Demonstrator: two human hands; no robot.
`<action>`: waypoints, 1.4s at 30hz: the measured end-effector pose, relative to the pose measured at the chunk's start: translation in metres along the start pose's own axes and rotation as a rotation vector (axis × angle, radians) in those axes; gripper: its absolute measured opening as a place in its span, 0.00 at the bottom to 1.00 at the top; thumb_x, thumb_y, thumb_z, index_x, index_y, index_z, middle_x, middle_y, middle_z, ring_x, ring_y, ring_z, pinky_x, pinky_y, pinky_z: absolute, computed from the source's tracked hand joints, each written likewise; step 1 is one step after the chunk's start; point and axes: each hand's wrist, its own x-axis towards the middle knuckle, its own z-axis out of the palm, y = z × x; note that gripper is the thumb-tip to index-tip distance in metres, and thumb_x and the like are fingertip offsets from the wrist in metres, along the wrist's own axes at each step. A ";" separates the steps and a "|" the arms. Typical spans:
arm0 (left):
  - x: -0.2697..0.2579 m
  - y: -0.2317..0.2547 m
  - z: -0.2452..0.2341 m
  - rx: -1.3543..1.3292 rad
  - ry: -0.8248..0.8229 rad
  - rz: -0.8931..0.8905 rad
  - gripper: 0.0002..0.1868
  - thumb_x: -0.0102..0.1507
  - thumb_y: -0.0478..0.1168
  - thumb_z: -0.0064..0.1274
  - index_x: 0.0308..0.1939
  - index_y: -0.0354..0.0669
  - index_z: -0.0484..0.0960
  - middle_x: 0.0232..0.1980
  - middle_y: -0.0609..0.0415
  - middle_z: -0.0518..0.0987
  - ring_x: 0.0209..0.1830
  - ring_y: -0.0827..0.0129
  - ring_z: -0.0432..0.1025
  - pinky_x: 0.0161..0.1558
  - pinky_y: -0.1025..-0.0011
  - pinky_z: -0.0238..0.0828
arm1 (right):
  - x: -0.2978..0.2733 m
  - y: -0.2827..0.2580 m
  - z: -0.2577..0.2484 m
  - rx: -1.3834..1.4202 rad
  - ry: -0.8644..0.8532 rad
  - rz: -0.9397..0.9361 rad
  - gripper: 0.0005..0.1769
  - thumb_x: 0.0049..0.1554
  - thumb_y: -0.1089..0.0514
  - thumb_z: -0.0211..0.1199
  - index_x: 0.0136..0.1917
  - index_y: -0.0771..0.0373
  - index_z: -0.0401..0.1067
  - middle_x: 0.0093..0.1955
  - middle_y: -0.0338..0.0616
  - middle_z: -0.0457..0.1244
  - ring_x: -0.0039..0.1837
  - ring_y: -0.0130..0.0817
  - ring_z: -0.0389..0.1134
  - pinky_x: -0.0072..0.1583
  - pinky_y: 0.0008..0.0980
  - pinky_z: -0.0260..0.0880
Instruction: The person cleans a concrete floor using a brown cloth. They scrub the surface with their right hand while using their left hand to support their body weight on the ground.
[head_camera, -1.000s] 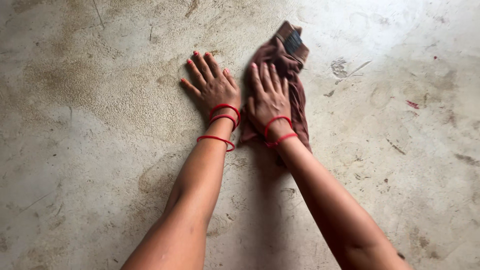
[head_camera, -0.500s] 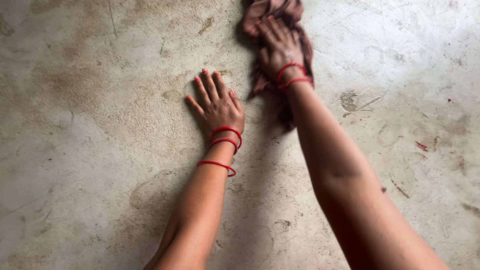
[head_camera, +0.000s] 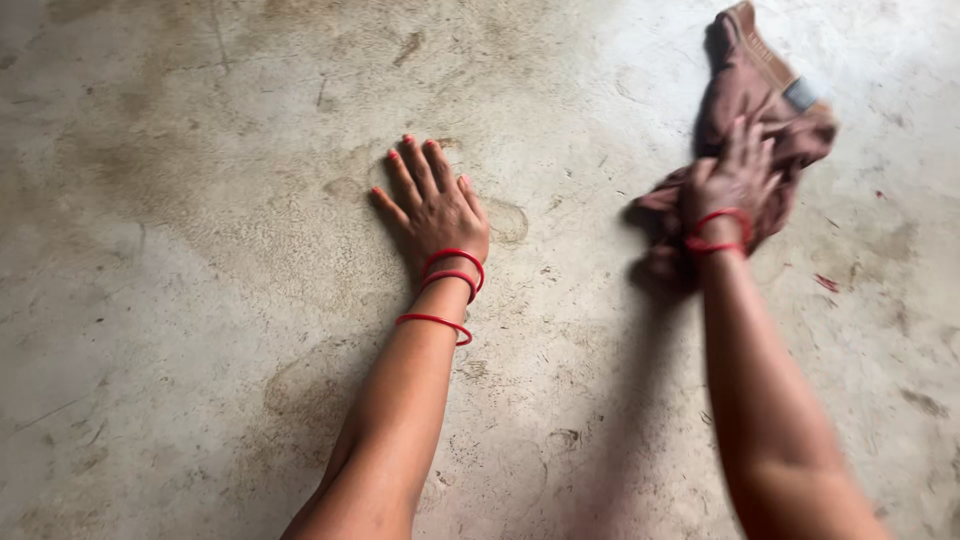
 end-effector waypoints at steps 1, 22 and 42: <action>0.000 -0.001 0.000 -0.004 0.005 0.003 0.35 0.71 0.53 0.32 0.80 0.42 0.53 0.85 0.47 0.45 0.84 0.51 0.37 0.76 0.36 0.29 | -0.019 -0.009 0.003 -0.023 0.006 0.002 0.40 0.61 0.50 0.50 0.85 0.51 0.49 0.87 0.50 0.43 0.86 0.50 0.40 0.80 0.63 0.35; 0.001 -0.002 -0.004 0.001 -0.005 0.031 0.35 0.72 0.51 0.32 0.82 0.41 0.51 0.85 0.46 0.43 0.85 0.51 0.37 0.77 0.36 0.28 | 0.095 -0.168 0.070 0.159 -0.043 -0.411 0.18 0.60 0.48 0.57 0.57 0.60 0.75 0.58 0.56 0.67 0.63 0.56 0.64 0.66 0.53 0.58; 0.000 -0.005 0.002 -0.026 0.039 0.059 0.36 0.71 0.51 0.33 0.80 0.38 0.55 0.84 0.42 0.47 0.84 0.48 0.39 0.75 0.34 0.30 | -0.132 0.013 -0.043 -0.147 0.022 0.078 0.40 0.61 0.54 0.47 0.85 0.61 0.45 0.86 0.56 0.44 0.85 0.53 0.41 0.79 0.62 0.37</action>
